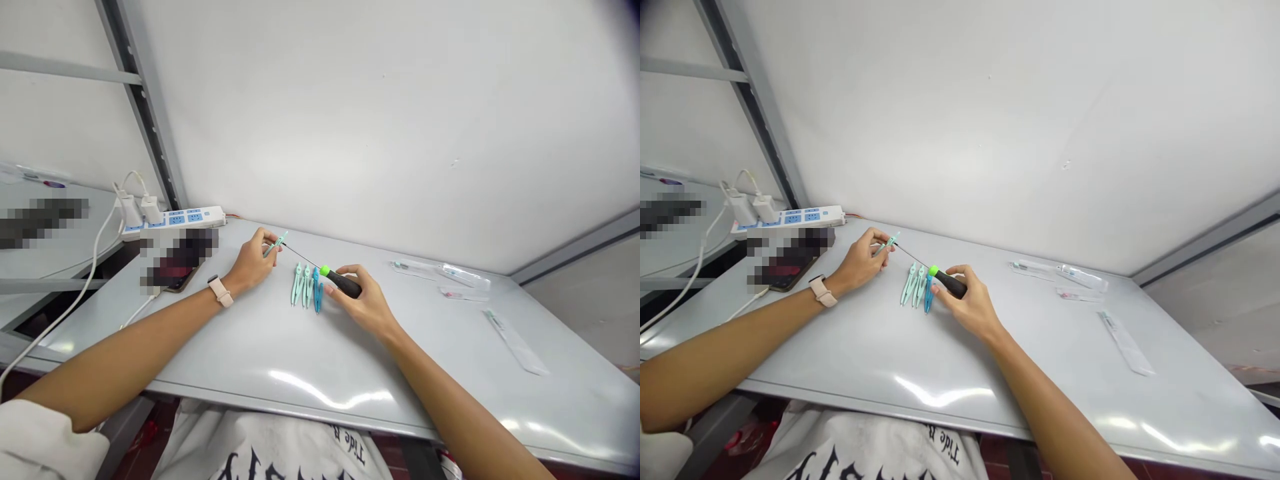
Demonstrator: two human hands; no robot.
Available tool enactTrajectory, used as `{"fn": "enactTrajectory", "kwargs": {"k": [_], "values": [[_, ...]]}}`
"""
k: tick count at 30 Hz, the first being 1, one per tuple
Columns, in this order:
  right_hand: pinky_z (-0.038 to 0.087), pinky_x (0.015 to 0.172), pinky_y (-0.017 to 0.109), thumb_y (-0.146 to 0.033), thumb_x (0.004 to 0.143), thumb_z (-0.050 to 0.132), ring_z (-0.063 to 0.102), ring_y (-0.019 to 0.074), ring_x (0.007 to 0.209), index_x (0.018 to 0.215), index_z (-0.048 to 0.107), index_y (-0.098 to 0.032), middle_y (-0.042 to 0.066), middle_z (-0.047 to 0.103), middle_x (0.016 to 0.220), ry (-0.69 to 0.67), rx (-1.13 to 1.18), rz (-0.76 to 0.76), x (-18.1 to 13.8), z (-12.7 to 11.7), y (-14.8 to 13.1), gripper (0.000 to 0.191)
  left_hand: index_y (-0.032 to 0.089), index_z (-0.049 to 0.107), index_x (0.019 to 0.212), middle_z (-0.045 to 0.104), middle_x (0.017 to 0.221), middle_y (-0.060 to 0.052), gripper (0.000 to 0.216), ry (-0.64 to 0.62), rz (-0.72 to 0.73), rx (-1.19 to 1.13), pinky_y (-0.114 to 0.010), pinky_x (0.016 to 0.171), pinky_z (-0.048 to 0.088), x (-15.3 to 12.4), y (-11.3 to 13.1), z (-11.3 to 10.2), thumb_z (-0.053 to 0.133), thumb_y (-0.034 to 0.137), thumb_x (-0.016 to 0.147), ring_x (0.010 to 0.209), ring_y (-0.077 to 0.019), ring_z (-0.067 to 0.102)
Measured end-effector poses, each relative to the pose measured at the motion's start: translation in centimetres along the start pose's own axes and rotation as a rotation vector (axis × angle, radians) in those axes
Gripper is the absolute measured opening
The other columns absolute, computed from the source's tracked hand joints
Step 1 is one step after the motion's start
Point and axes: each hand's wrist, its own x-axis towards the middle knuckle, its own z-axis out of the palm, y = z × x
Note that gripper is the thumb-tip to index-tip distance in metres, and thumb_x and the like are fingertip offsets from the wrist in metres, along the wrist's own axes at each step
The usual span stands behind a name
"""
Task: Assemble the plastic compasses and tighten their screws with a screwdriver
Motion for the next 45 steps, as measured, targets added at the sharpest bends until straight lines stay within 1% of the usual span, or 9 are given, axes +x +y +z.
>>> {"fn": "enactTrajectory", "kwargs": {"k": [7, 12, 16, 19, 26, 32, 39, 43, 45], "values": [[0.035, 0.054, 0.031, -0.063, 0.089, 0.063, 0.045, 0.0144, 0.056, 0.085, 0.062, -0.022, 0.003, 0.067, 0.073, -0.058, 0.065, 0.016, 0.26, -0.26, -0.09, 0.041, 0.023, 0.049, 0.097, 0.064, 0.077, 0.001, 0.012, 0.005, 0.073, 0.011, -0.026, 0.062, 0.048, -0.05, -0.09, -0.03, 0.058, 0.018, 0.091, 0.062, -0.0124, 0.059], [0.029, 0.055, 0.031, -0.069, 0.097, 0.045, 0.036, 0.0138, 0.055, 0.070, 0.058, -0.022, -0.001, 0.046, 0.060, -0.074, -0.007, 0.065, 0.22, -0.42, -0.36, 0.056, 0.022, 0.049, 0.097, 0.064, 0.081, 0.000, 0.010, 0.038, 0.203, -0.022, -0.029, 0.062, 0.047, -0.06, -0.59, 0.19, 0.058, 0.019, 0.091, 0.064, -0.0133, 0.062], [0.030, 0.054, 0.030, -0.066, 0.083, 0.070, 0.038, 0.0132, 0.056, 0.092, 0.058, -0.023, 0.000, 0.061, 0.074, -0.080, 0.078, 0.105, 0.03, -0.29, -0.49, 0.045, 0.023, 0.050, 0.097, 0.066, 0.087, -0.002, 0.011, 0.050, 0.246, -0.028, -0.030, 0.061, 0.048, -0.05, -0.92, 0.36, 0.059, 0.021, 0.090, 0.063, -0.0138, 0.063], [0.032, 0.056, 0.029, -0.063, 0.078, 0.076, 0.040, 0.0128, 0.057, 0.090, 0.053, -0.024, 0.000, 0.063, 0.076, -0.080, 0.109, 0.083, 0.00, -0.18, -0.55, 0.047, 0.022, 0.051, 0.096, 0.067, 0.089, -0.003, 0.012, 0.055, 0.261, -0.023, -0.030, 0.060, 0.048, -0.08, -0.92, 0.42, 0.060, 0.021, 0.089, 0.064, -0.0136, 0.064], [0.032, 0.056, 0.031, -0.069, 0.096, 0.044, 0.037, 0.0138, 0.056, 0.072, 0.062, -0.021, 0.000, 0.051, 0.065, -0.111, 0.027, 0.045, 0.04, -0.23, -0.70, 0.057, 0.021, 0.051, 0.098, 0.068, 0.090, -0.003, 0.011, 0.046, 0.316, -0.025, -0.026, 0.058, 0.048, -0.25, -0.67, 0.54, 0.059, 0.022, 0.091, 0.060, -0.0105, 0.061], [0.041, 0.062, 0.031, -0.062, 0.071, 0.080, 0.053, 0.0161, 0.067, 0.084, 0.058, -0.023, 0.002, 0.064, 0.086, 0.001, 0.085, 0.041, 0.09, -0.17, -0.64, 0.047, 0.021, 0.051, 0.098, 0.067, 0.088, -0.002, 0.011, 0.041, 0.296, -0.006, -0.026, 0.058, 0.049, -0.36, -0.70, 0.67, 0.059, 0.020, 0.091, 0.060, -0.0105, 0.061], [0.034, 0.056, 0.031, -0.069, 0.095, 0.046, 0.042, 0.0142, 0.055, 0.077, 0.067, -0.019, 0.002, 0.057, 0.066, -0.101, -0.044, 0.038, -0.11, -0.06, -0.92, 0.057, 0.021, 0.050, 0.098, 0.068, 0.091, -0.003, 0.011, 0.042, 0.286, -0.038, -0.026, 0.057, 0.048, -0.41, -0.71, 0.71, 0.059, 0.021, 0.092, 0.061, -0.0105, 0.061], [0.040, 0.061, 0.031, -0.066, 0.080, 0.071, 0.052, 0.0158, 0.065, 0.086, 0.062, -0.022, 0.004, 0.066, 0.086, -0.032, 0.012, 0.016, -0.14, 0.13, -0.66, 0.046, 0.021, 0.051, 0.098, 0.067, 0.089, -0.002, 0.010, 0.041, 0.283, -0.021, -0.026, 0.056, 0.048, -0.46, -0.80, 0.74, 0.059, 0.021, 0.092, 0.060, -0.0101, 0.060], [0.038, 0.057, 0.030, -0.066, 0.073, 0.078, 0.048, 0.0148, 0.059, 0.086, 0.058, -0.023, 0.001, 0.062, 0.077, 0.000, 0.030, 0.034, -0.12, 0.12, -0.56, 0.049, 0.021, 0.051, 0.098, 0.067, 0.089, -0.002, 0.010, 0.034, 0.278, -0.015, -0.026, 0.057, 0.048, -0.47, -0.84, 0.75, 0.058, 0.022, 0.093, 0.060, -0.0102, 0.060]]}}
